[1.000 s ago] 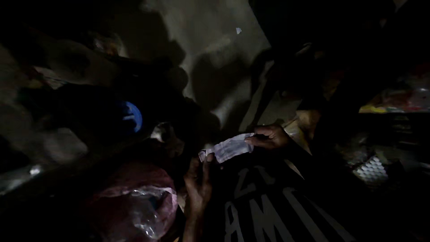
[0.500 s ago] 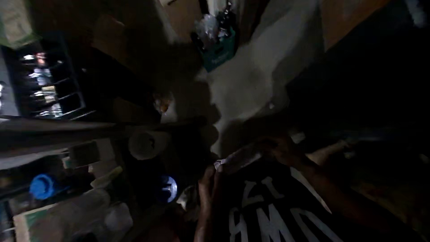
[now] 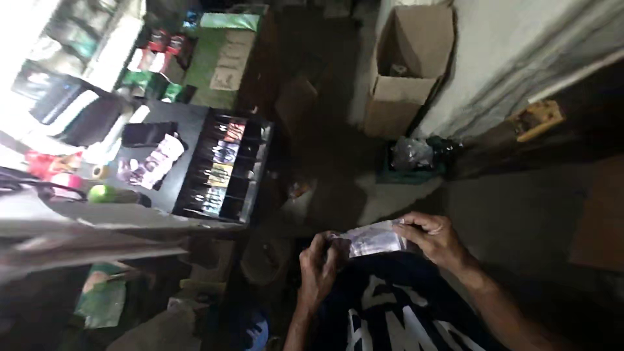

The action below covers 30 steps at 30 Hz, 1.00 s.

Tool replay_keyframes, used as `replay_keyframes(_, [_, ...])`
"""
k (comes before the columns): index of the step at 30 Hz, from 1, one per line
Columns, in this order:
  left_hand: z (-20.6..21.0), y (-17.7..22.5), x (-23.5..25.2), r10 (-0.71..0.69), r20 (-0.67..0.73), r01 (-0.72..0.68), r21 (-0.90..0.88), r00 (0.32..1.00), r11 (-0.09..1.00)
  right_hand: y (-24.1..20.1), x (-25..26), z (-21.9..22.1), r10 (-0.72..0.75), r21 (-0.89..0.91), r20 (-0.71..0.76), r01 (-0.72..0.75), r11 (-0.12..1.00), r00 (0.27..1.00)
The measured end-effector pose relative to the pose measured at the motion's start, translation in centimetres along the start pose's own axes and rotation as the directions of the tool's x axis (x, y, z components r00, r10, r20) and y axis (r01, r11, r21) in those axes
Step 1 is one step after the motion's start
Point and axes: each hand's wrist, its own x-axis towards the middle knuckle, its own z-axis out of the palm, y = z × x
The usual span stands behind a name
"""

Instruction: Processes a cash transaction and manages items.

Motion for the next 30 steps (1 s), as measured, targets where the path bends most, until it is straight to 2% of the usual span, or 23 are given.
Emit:
replay_keyframes(4, [-0.9,0.1,6.8,0.013,-0.212,-0.019,-0.030,0.977,0.999,0.1,9.9,-0.1,-0.077,0.062,0.091,0.071,0.996,0.993])
replay_keyframes(7, [-1.9,-0.2,10.8,0.025,-0.356,-0.019,0.018,0.934,1.000,1.2,17.6,0.7,-0.098,0.114,0.232,0.073,0.991,0.968])
replay_keyframes(9, [-2.3,-0.5,12.9,0.032,-0.462,-0.010,0.050,0.886,0.999,1.5,22.6,1.5,-0.110,0.177,0.347,0.051,0.983,0.931])
replay_keyframes(11, [-2.3,0.3,14.5,-0.017,-0.565,0.043,0.032,0.825,0.999,0.9,27.0,2.1,-0.094,0.214,0.451,-0.005,0.977,0.888])
replay_keyframes(14, [-2.1,1.6,16.8,-0.052,-0.658,0.051,-0.021,0.752,0.998,-0.3,32.9,3.3,-0.083,0.209,0.569,-0.045,0.977,0.818])
replay_keyframes(17, [-1.1,1.7,18.3,-0.100,-0.713,0.083,-0.060,0.694,0.995,-0.6,36.6,4.4,-0.112,0.170,0.663,-0.004,0.985,0.741])
replay_keyframes(19, [-1.0,0.7,19.4,-0.083,-0.757,0.124,-0.002,0.648,0.992,-0.5,38.5,5.5,-0.149,0.180,0.719,0.026,0.983,0.679])
replay_keyframes(23, [-2.3,-1.7,19.7,0.014,-0.767,0.188,0.175,0.641,0.966,-0.4,40.4,7.8,-0.175,0.176,0.772,0.059,0.983,0.611])
replay_keyframes(26, [-3.9,-2.4,19.8,0.058,-0.808,0.175,0.197,0.587,0.965,-1.8,41.3,9.8,-0.142,0.124,0.788,0.073,0.990,0.599])
replay_keyframes(30, [-7.7,-2.5,17.8,0.019,-0.870,0.205,0.137,0.492,0.969,-3.9,42.9,14.9,-0.102,0.064,0.742,0.082,0.995,0.663])
